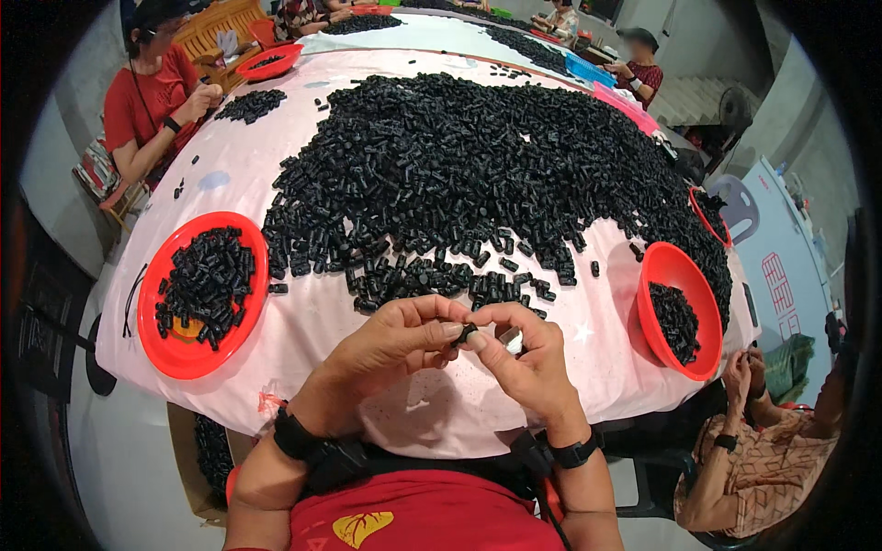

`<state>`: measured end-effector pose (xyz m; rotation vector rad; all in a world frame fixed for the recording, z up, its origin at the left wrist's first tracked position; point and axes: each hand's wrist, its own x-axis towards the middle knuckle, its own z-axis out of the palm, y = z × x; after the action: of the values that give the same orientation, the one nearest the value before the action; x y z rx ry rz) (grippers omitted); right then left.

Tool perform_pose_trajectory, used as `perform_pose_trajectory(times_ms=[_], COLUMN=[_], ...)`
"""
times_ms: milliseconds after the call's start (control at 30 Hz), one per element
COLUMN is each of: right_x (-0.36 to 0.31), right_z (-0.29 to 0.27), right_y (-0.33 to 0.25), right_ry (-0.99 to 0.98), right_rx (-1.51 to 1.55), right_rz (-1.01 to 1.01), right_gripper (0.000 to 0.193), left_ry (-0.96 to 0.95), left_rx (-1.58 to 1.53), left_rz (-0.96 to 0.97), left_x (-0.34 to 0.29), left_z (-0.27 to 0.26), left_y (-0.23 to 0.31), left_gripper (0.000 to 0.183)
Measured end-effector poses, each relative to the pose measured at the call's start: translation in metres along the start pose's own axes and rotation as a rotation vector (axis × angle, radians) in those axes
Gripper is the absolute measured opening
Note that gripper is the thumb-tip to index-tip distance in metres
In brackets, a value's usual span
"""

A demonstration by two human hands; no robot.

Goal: Manually assembling small black plastic components at a workshop table.

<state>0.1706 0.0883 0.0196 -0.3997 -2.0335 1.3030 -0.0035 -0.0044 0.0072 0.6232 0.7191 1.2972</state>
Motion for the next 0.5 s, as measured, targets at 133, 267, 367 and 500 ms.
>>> perform_pose_trajectory(times_ms=[133,267,367,500], right_x=[0.002,0.002,0.004,0.001], right_z=[0.003,0.004,0.005,-0.007], right_y=[-0.007,0.007,0.009,0.004], right_ry=[0.01,0.066,0.215,0.055], right_rx=[-0.113,-0.026,-0.06,-0.171], right_rz=[0.057,0.048,0.041,0.14], right_gripper=[0.017,0.014,0.013,0.023], left_ry=[0.041,0.048,0.108,0.077], left_rx=[-0.048,-0.046,-0.047,-0.105], left_rz=[-0.007,-0.07,-0.079,-0.072], left_x=[0.004,0.003,0.001,0.001], left_z=[-0.007,0.0,0.005,-0.001], left_y=[-0.008,-0.004,0.002,0.001], left_gripper=[0.024,0.026,0.032,0.034])
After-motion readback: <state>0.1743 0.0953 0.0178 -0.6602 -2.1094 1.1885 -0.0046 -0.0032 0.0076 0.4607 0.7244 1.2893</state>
